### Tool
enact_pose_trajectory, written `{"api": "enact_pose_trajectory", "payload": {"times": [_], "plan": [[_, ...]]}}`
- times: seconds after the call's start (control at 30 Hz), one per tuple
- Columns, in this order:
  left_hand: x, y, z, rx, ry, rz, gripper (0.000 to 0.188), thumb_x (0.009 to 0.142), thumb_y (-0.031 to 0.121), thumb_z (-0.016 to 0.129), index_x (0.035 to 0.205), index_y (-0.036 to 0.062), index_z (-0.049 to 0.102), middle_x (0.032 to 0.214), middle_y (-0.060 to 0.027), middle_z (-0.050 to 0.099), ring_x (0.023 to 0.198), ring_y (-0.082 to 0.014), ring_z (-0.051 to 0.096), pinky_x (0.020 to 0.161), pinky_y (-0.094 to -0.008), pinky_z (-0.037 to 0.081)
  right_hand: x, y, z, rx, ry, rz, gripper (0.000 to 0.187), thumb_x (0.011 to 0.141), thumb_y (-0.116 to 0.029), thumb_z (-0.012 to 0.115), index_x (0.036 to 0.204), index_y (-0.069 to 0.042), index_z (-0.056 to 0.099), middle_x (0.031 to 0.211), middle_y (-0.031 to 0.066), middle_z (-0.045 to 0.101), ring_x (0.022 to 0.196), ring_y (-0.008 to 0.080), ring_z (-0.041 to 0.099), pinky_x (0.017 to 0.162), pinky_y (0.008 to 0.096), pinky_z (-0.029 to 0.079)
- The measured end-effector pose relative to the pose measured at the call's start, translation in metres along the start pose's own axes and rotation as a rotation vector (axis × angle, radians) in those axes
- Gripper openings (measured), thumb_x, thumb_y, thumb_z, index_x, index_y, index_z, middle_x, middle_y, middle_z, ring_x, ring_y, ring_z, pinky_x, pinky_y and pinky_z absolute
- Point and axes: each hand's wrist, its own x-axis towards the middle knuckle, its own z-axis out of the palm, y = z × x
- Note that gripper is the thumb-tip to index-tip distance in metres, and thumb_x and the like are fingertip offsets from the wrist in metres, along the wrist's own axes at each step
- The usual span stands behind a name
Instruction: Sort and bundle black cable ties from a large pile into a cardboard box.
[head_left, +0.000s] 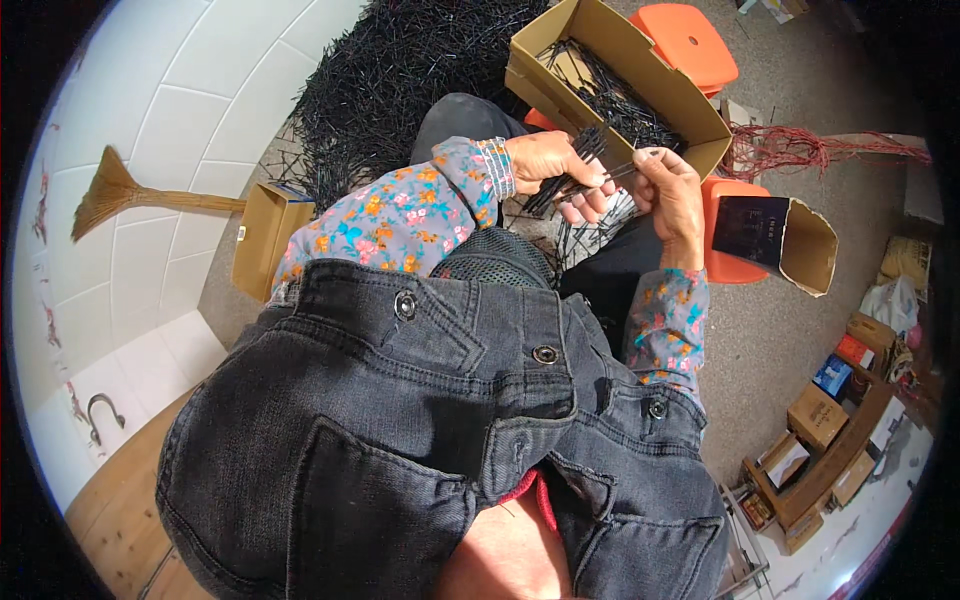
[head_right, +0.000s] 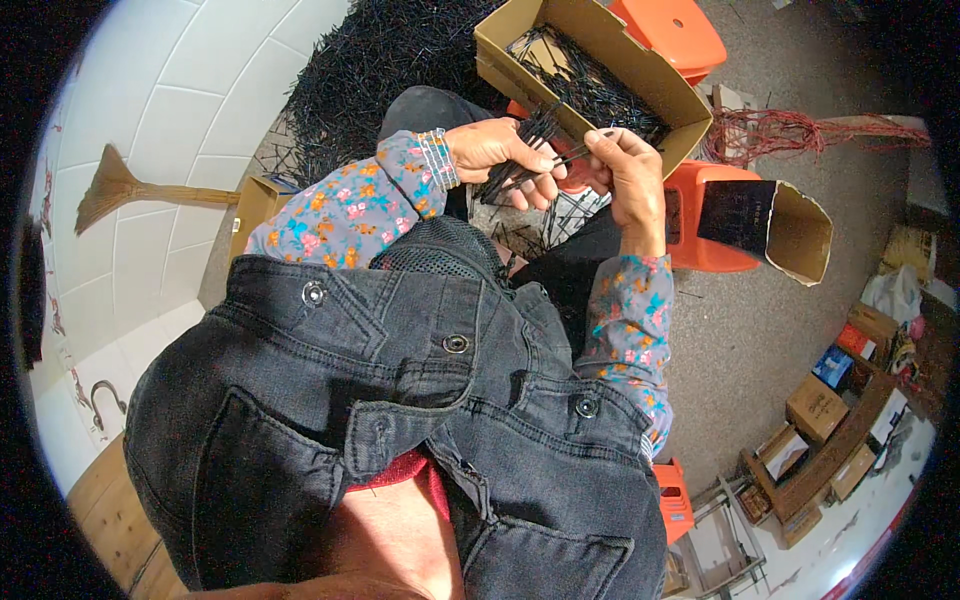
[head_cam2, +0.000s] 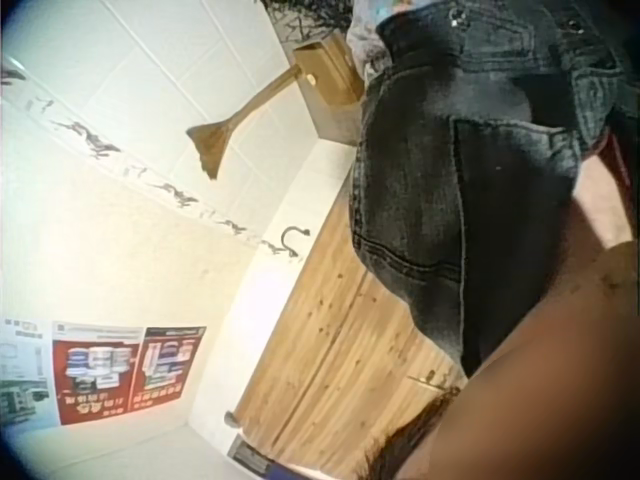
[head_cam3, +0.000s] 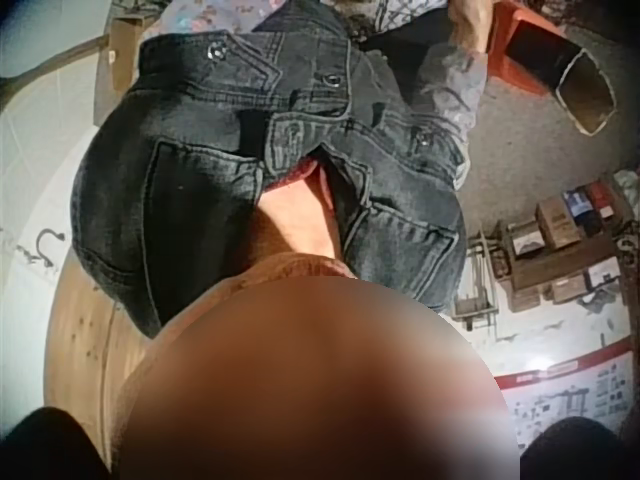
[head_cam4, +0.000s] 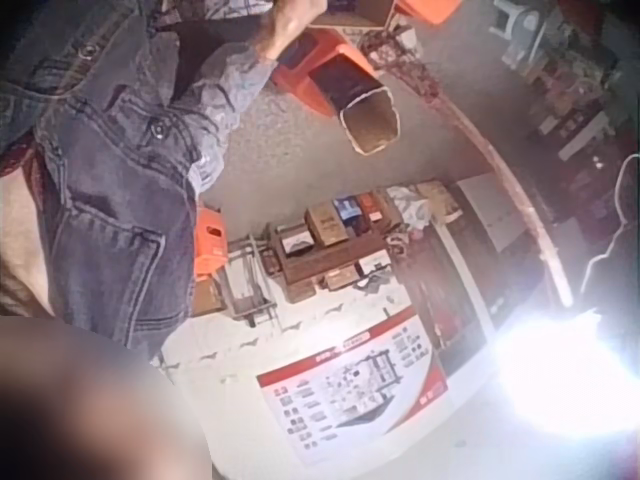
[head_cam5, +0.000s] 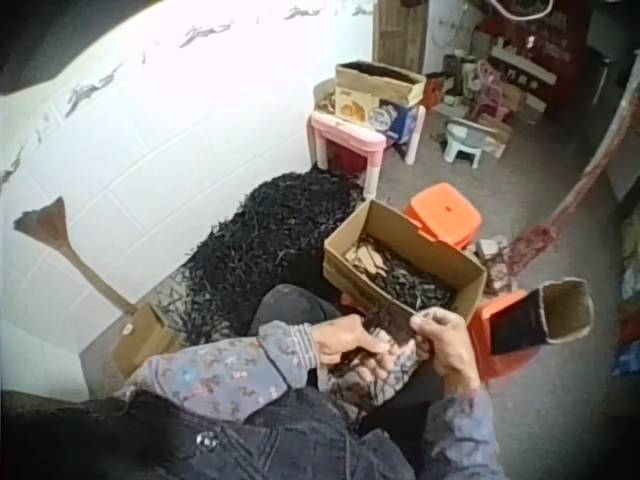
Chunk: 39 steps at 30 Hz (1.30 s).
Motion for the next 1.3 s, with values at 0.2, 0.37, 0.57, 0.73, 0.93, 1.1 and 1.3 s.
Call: {"api": "enact_pose_trajectory", "payload": {"times": [0.2,0.37,0.57,0.73,0.93,1.1,1.3], "plan": [[-0.001,-0.001,-0.004,-0.001,-0.012,-0.015,0.028,0.086,0.014,0.055,0.103,-0.0076,0.054,0.089,-0.0198,0.063,0.081,-0.0289,0.065,0.062,-0.0347,0.056,-0.009,-0.01,-0.016,-0.051,0.02,-0.054,0.009,0.079,-0.008,0.064,0.076,-0.004,0.056,0.061,0.0006,0.052,0.047,0.0066,0.044,0.04,0.0195,0.034],[-0.006,0.001,-0.009,-0.002,0.045,0.012,0.033,0.088,0.017,0.055,0.109,-0.0074,0.051,0.092,-0.0198,0.063,0.079,-0.0273,0.066,0.063,-0.0345,0.056,-0.016,-0.011,-0.026,0.007,0.079,-0.118,0.007,0.081,-0.007,0.062,0.078,-0.004,0.056,0.063,0.0011,0.051,0.051,0.008,0.045,0.044,0.021,0.037],[0.001,-0.004,-0.02,-0.257,0.109,0.062,0.036,0.091,0.017,0.049,0.116,-0.0087,0.045,0.104,-0.0212,0.06,0.096,-0.031,0.061,0.08,-0.0409,0.053,-0.018,0.003,-0.016,0.14,0.27,-0.346,0.009,0.08,-0.005,0.063,0.075,-0.004,0.055,0.065,0.003,0.054,0.052,0.0088,0.049,0.045,0.0227,0.041],[0.011,-0.007,-0.03,-0.533,0.009,0.185,0.038,0.092,0.017,0.046,0.12,-0.0079,0.042,0.11,-0.0215,0.058,0.108,-0.034,0.054,0.093,-0.0455,0.045,-0.019,0.037,0.045,-0.254,0.217,-0.474,0.007,0.083,-0.005,0.059,0.08,0.0,0.056,0.068,0.0029,0.056,0.06,0.0073,0.051,0.053,0.0209,0.042],[-0.001,0.006,-0.066,-0.594,-0.073,0.489,0.024,0.094,0.021,0.044,0.107,0.0025,0.05,0.063,0.0025,0.047,0.058,-0.0093,0.05,0.057,-0.0269,0.045,0.003,0.01,0.034,-0.631,-0.133,-0.38,0.006,0.078,-0.006,0.062,0.082,-0.001,0.064,0.071,0.0,0.059,0.062,0.0082,0.052,0.058,0.0237,0.044],[-0.032,0.014,-0.088,-0.538,-0.011,0.47,0.019,0.095,0.023,0.041,0.098,0.007,0.051,0.055,0.0065,0.027,0.042,-0.0045,0.026,0.04,-0.0206,0.026,0.088,-0.014,-0.044,-0.909,0.187,-0.27,0.017,0.08,-0.013,0.061,0.09,0.0,0.066,0.071,0.006,0.062,0.067,0.0119,0.058,0.061,0.0251,0.046],[-0.031,0.011,-0.107,-0.672,-0.238,0.38,0.018,0.095,0.024,0.042,0.096,0.0078,0.05,0.055,0.0063,0.028,0.04,-0.0037,0.026,0.037,-0.0206,0.025,0.196,0.034,-0.079,-1.518,0.036,-0.25,0.023,0.082,-0.019,0.049,0.093,-0.005,0.064,0.085,0.0189,0.065,0.084,0.0344,0.063,0.072,0.0421,0.049]]}}
